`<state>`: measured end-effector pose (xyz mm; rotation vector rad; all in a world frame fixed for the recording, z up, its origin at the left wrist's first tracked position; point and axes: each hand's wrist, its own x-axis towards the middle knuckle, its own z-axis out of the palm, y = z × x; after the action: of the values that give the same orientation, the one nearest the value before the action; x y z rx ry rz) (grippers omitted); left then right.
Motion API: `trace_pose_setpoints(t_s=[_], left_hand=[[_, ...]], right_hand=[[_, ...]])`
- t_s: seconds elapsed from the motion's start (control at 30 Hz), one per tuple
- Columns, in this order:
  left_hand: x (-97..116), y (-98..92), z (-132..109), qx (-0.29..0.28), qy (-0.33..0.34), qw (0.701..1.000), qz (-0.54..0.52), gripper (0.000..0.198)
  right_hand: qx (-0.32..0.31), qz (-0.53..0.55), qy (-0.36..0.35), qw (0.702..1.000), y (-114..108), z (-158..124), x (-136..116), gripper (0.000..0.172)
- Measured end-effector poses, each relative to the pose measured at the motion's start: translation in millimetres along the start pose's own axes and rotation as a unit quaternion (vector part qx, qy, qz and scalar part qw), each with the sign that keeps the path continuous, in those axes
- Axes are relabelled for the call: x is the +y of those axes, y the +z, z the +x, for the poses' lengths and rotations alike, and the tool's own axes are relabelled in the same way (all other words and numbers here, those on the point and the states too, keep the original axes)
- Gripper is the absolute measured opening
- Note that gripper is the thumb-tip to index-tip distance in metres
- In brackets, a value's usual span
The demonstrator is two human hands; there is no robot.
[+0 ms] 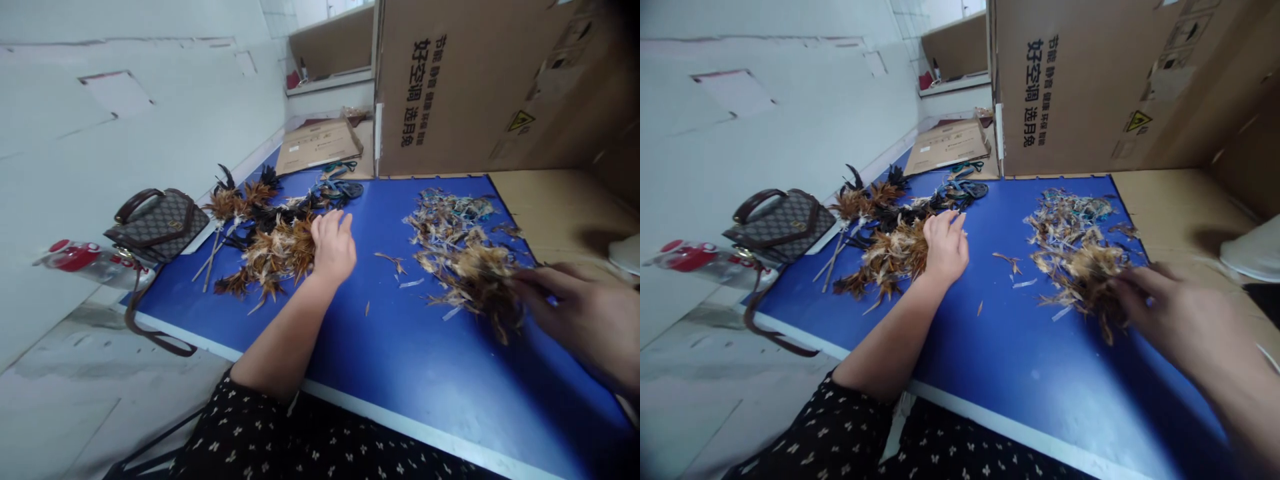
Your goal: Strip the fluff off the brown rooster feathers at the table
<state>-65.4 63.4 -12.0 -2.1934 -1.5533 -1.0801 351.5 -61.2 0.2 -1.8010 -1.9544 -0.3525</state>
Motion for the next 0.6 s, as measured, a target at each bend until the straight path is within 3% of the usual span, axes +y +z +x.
trace_pose_setpoints(t_s=[0.1,0.23,0.37,0.47,0.6], left_hand=[[27,-4.8,-8,-0.011,0.046,0.996,-0.076,0.043],[58,-9.5,-18,-0.024,0.089,0.981,-0.170,0.040],[79,-11.1,-25,-0.021,0.106,0.961,-0.255,0.032],[93,-11.3,-29,-0.045,0.041,0.933,-0.355,0.028],[111,-7.0,-35,-0.096,-0.103,0.854,-0.501,0.022]], right_hand=[[-0.047,-0.017,-0.031,0.998,20,25,-22,0.037],[-0.134,-0.066,-0.023,0.989,33,42,-37,0.031],[-0.106,-0.051,-0.005,0.993,38,36,-37,0.031],[-0.048,-0.037,0.019,0.998,35,29,-38,0.031],[-0.030,-0.047,0.025,0.998,32,25,-42,0.033]])
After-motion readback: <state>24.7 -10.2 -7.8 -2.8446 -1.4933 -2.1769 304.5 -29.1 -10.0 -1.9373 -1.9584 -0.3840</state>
